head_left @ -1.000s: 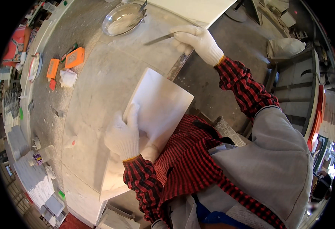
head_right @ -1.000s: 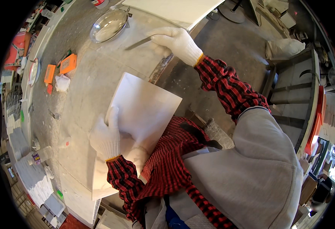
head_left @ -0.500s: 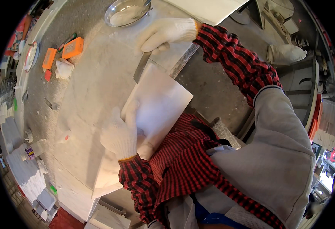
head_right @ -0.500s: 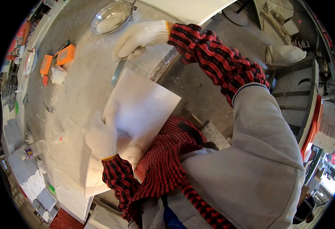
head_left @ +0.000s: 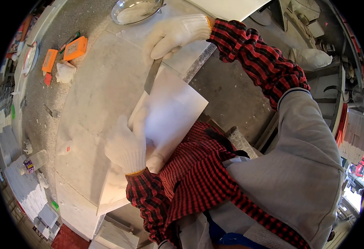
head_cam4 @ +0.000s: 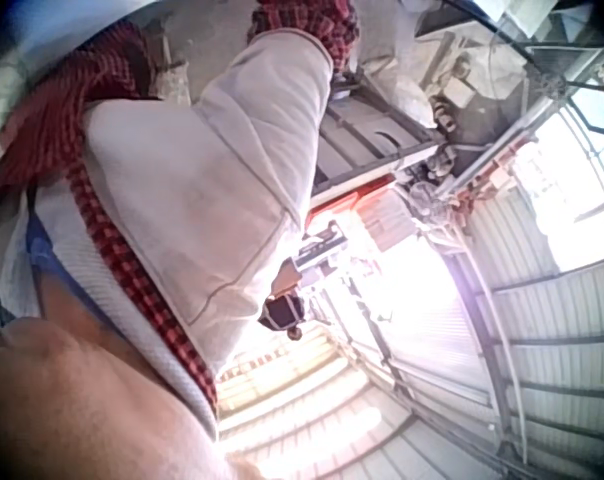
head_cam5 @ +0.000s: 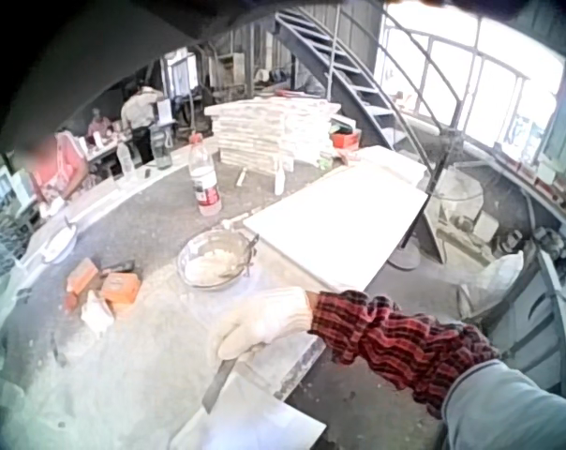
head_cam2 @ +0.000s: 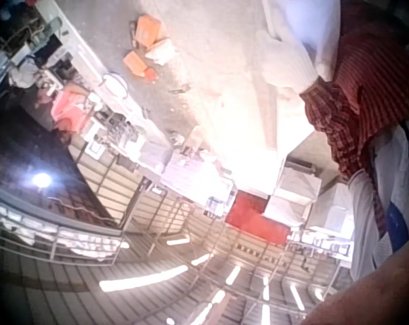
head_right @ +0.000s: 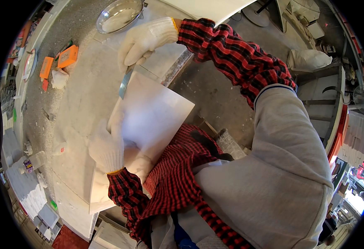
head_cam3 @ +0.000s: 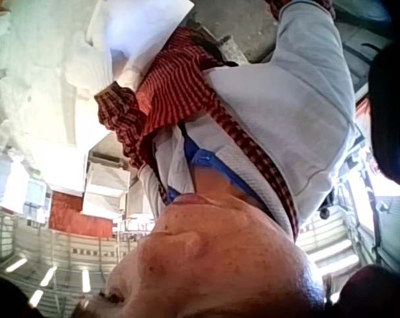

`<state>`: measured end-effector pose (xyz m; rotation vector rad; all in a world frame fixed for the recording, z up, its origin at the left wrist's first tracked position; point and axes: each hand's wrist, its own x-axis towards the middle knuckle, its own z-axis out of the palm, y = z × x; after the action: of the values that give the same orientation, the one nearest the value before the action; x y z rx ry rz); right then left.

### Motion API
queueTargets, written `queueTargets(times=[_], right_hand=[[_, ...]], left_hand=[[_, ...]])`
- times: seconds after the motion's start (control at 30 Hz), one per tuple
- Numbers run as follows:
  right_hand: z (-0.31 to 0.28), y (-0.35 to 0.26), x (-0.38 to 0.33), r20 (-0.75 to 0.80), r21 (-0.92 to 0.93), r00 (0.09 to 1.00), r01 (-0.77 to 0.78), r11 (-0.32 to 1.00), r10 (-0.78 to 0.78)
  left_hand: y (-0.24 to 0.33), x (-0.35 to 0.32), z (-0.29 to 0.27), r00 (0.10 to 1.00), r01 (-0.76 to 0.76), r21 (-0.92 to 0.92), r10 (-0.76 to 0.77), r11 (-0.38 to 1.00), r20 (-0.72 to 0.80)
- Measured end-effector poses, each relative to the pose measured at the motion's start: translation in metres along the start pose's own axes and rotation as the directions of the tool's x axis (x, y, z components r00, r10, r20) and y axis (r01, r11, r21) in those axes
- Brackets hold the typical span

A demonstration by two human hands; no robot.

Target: The person applies a white adhesive to the edges of a large white rectangular tile using a metal spatula. They repeatedly scoop the substance from a metal bowl and spread it along the tile's perimeter, flipping the tile to treat different sides.

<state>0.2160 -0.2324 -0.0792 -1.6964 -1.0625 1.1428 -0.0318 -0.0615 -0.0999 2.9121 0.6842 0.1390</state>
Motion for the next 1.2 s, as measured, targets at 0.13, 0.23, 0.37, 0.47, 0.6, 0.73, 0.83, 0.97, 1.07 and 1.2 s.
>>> queueTargets(times=[0.13, 0.23, 0.37, 0.47, 0.6, 0.73, 0.83, 0.97, 1.07, 1.2], right_hand=[[0.006, -0.009, 0.003, -0.016, -0.08, 0.999, 0.043, 0.996, -0.044], [0.011, -0.01, -0.003, -0.077, -0.054, 0.996, 0.05, 0.997, -0.054], [0.011, -0.001, 0.0, -0.09, -0.034, 0.995, 0.041, 0.999, -0.044], [0.011, -0.003, -0.002, -0.089, -0.033, 0.995, 0.039, 0.999, -0.042], [0.008, -0.003, 0.001, -0.052, -0.023, 0.998, 0.031, 0.999, -0.032], [0.005, -0.01, 0.003, 0.007, -0.028, 1.0, 0.018, 0.999, -0.018], [0.002, -0.004, 0.005, 0.012, -0.038, 1.0, 0.007, 0.999, -0.007], [0.002, -0.012, 0.01, 0.059, -0.092, 0.997, 0.052, 0.994, -0.047], [0.0, 0.001, -0.001, -0.024, -0.086, 1.0, -0.022, 0.996, 0.02], [0.008, -0.006, 0.004, 0.004, -0.064, 1.0, 0.03, 0.997, -0.03]], left_hand=[[-0.002, -0.011, -0.013, 0.999, 0.019, 0.033, -0.018, 0.999, -0.036], [-0.004, -0.01, -0.009, 0.997, -0.02, 0.042, 0.023, 0.999, -0.071], [-0.002, -0.01, -0.01, 0.998, -0.023, 0.061, 0.026, 0.998, -0.059], [-0.003, -0.009, -0.008, 0.997, -0.032, 0.042, 0.035, 0.999, -0.07], [-0.004, -0.01, -0.008, 0.995, -0.045, 0.05, 0.049, 0.998, -0.082], [-0.003, -0.012, -0.013, 0.997, -0.018, 0.054, 0.022, 0.998, -0.074], [-0.003, -0.008, -0.008, 0.999, -0.012, 0.014, 0.012, 1.0, -0.043], [0.001, -0.016, -0.023, 0.999, 0.046, -0.038, -0.047, 0.998, -0.024], [0.001, -0.002, -0.005, 1.0, -0.01, -0.055, 0.011, 0.998, 0.014], [0.0, -0.011, -0.014, 1.0, 0.007, 0.027, -0.006, 1.0, -0.023]])
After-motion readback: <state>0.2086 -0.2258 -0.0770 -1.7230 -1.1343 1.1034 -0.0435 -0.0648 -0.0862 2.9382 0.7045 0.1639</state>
